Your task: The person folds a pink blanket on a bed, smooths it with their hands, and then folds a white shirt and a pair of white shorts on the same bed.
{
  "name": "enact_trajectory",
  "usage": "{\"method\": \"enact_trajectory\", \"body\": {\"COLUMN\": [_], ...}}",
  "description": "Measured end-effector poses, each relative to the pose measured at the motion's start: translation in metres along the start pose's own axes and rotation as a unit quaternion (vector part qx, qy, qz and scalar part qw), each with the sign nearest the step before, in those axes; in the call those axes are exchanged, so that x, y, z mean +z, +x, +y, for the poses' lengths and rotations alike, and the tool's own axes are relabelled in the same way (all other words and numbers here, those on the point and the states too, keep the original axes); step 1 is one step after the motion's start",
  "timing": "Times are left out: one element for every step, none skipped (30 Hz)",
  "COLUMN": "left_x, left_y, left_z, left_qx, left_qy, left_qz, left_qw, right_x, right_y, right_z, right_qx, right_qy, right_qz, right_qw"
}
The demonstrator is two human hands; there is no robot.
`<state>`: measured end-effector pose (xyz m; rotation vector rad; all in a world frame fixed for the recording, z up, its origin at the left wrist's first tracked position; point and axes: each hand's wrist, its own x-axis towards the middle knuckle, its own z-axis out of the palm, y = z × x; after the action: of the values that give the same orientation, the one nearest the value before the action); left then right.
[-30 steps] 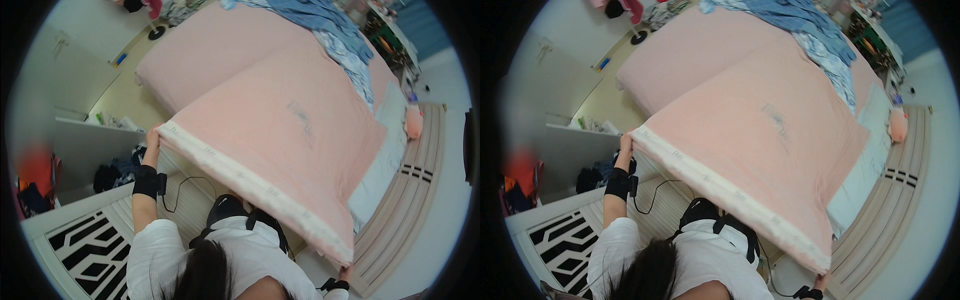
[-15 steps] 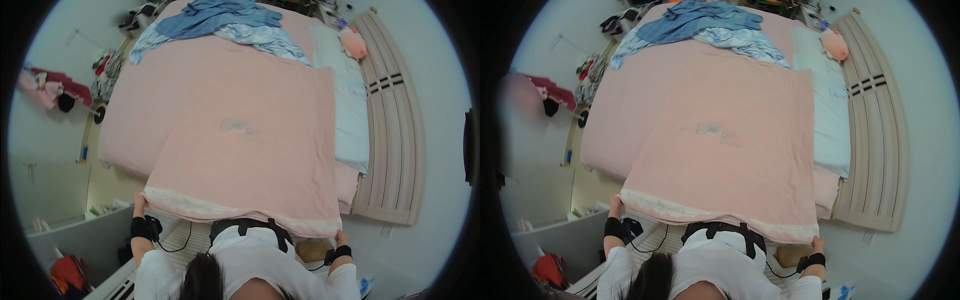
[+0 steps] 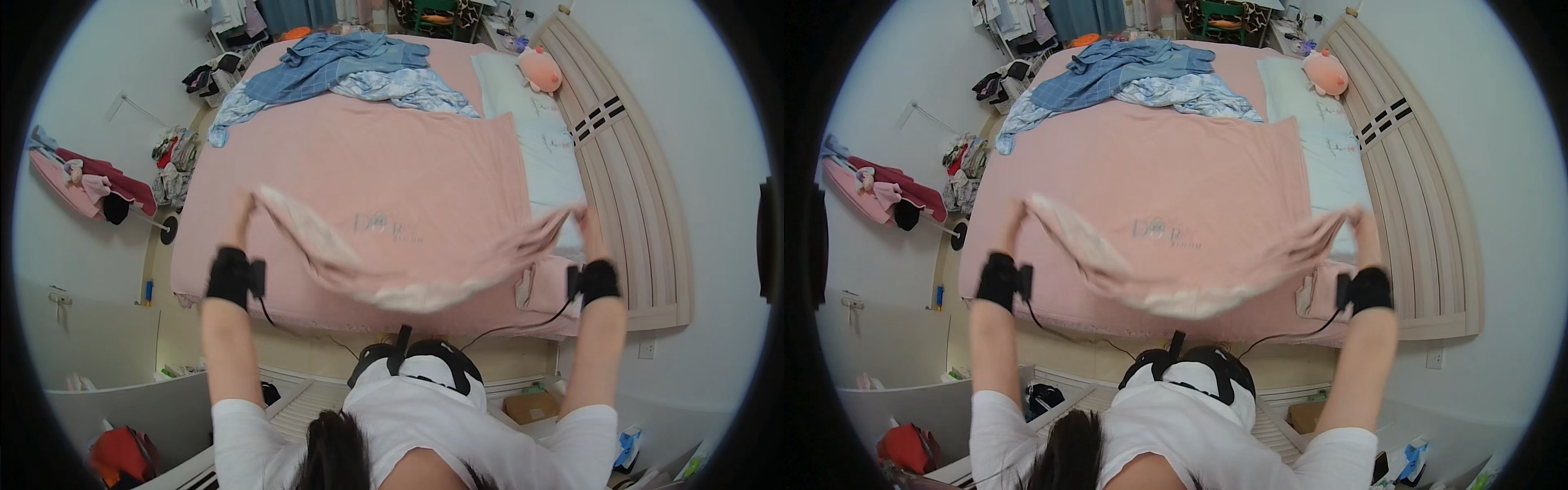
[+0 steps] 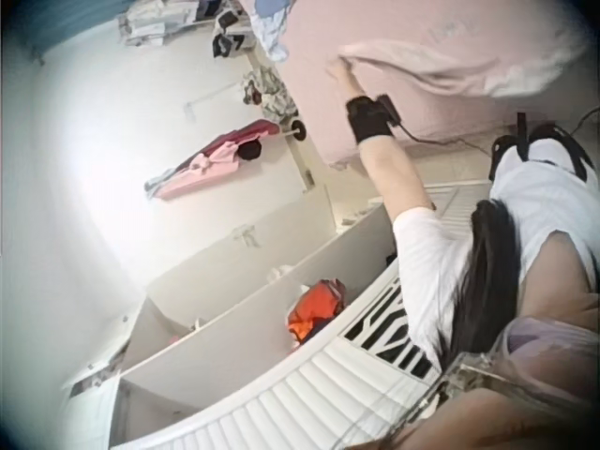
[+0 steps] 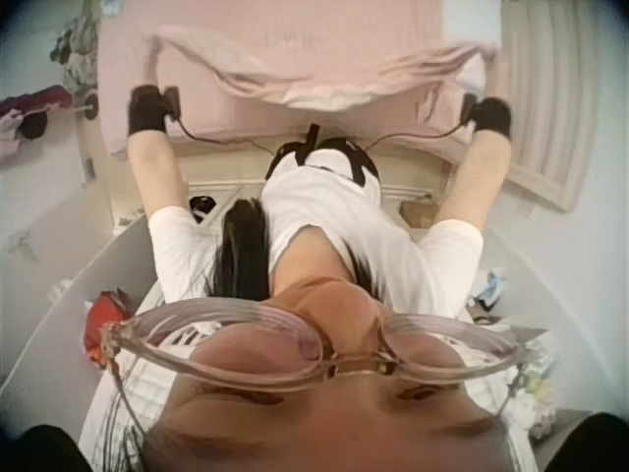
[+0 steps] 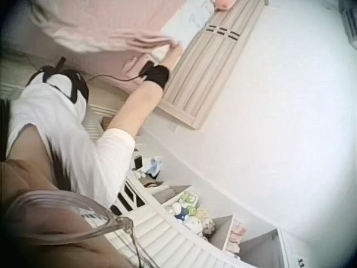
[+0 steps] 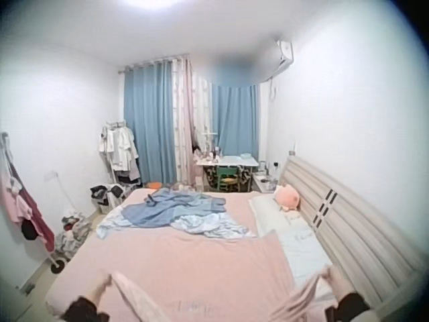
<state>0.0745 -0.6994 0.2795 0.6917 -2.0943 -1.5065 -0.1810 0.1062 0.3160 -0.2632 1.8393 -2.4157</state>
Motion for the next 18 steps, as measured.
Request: {"method": "enact_trajectory", "body": {"left_x": [-0.027, -0.02, -0.08, -0.086, -0.09, -0.103, -0.108, -0.113, -0.121, -0.125, -0.122, -0.119, -0.126, -0.143, -0.164, -0.196, -0.228, -0.234], "left_y": [0.023, 0.054, 0.089, 0.089, 0.07, 0.04, 0.005, -0.028, -0.063, -0.089, -0.097, -0.106, -0.097, -0.087, -0.072, -0.072, -0.083, -0.086], "left_z": [0.039, 0.078, 0.144, 0.179, 0.201, 0.225, 0.244, 0.259, 0.273, 0.286, 0.29, 0.291, 0.273, 0.239, 0.205, 0.186, 0.169, 0.135], "left_qx": [0.063, 0.128, -0.055, -0.048, 0.014, 0.076, 0.137, 0.18, 0.2, 0.185, 0.167, 0.15, 0.117, 0.075, 0.021, -0.04, -0.095, -0.143], "left_qy": [-0.052, -0.14, -0.171, -0.181, -0.158, -0.119, -0.083, -0.051, -0.009, 0.026, 0.054, 0.075, 0.051, -0.005, -0.085, -0.134, -0.181, -0.222], "left_qz": [0.002, -0.015, 0.075, 0.082, 0.062, 0.038, 0.008, -0.006, 0.003, 0.045, 0.083, 0.116, 0.126, 0.119, 0.108, 0.115, 0.128, 0.117], "left_qw": [0.997, 0.982, 0.981, 0.979, 0.985, 0.989, 0.987, 0.982, 0.98, 0.981, 0.981, 0.979, 0.984, 0.99, 0.99, 0.984, 0.97, 0.957], "right_x": [0.025, -0.024, -0.046, -0.053, -0.056, -0.052, -0.052, -0.052, -0.051, -0.047, -0.05, -0.065, -0.08, -0.11, -0.133, -0.112, -0.08, -0.115], "right_y": [0.031, 0.069, 0.11, 0.107, 0.099, 0.092, 0.083, 0.072, 0.063, 0.059, 0.051, 0.043, 0.033, 0.018, 0.004, -0.008, -0.028, -0.054], "right_z": [-0.028, -0.096, -0.166, -0.173, -0.203, -0.239, -0.273, -0.291, -0.297, -0.291, -0.295, -0.3, -0.305, -0.308, -0.311, -0.274, -0.244, -0.232], "right_qx": [-0.058, -0.097, -0.132, -0.143, -0.152, -0.165, -0.188, -0.2, -0.207, -0.206, -0.197, -0.187, -0.178, -0.163, -0.146, -0.104, -0.062, -0.04], "right_qy": [0.024, 0.05, 0.107, 0.114, 0.12, 0.132, 0.139, 0.147, 0.162, 0.179, 0.177, 0.169, 0.16, 0.123, 0.086, 0.078, 0.066, 0.057], "right_qz": [0.037, -0.034, -0.132, -0.054, 0.025, 0.101, 0.175, 0.193, 0.21, 0.223, 0.187, 0.156, 0.126, 0.135, 0.142, 0.214, 0.281, 0.277], "right_qw": [0.997, 0.993, 0.977, 0.982, 0.981, 0.972, 0.957, 0.949, 0.942, 0.936, 0.946, 0.955, 0.963, 0.97, 0.975, 0.968, 0.955, 0.958]}}
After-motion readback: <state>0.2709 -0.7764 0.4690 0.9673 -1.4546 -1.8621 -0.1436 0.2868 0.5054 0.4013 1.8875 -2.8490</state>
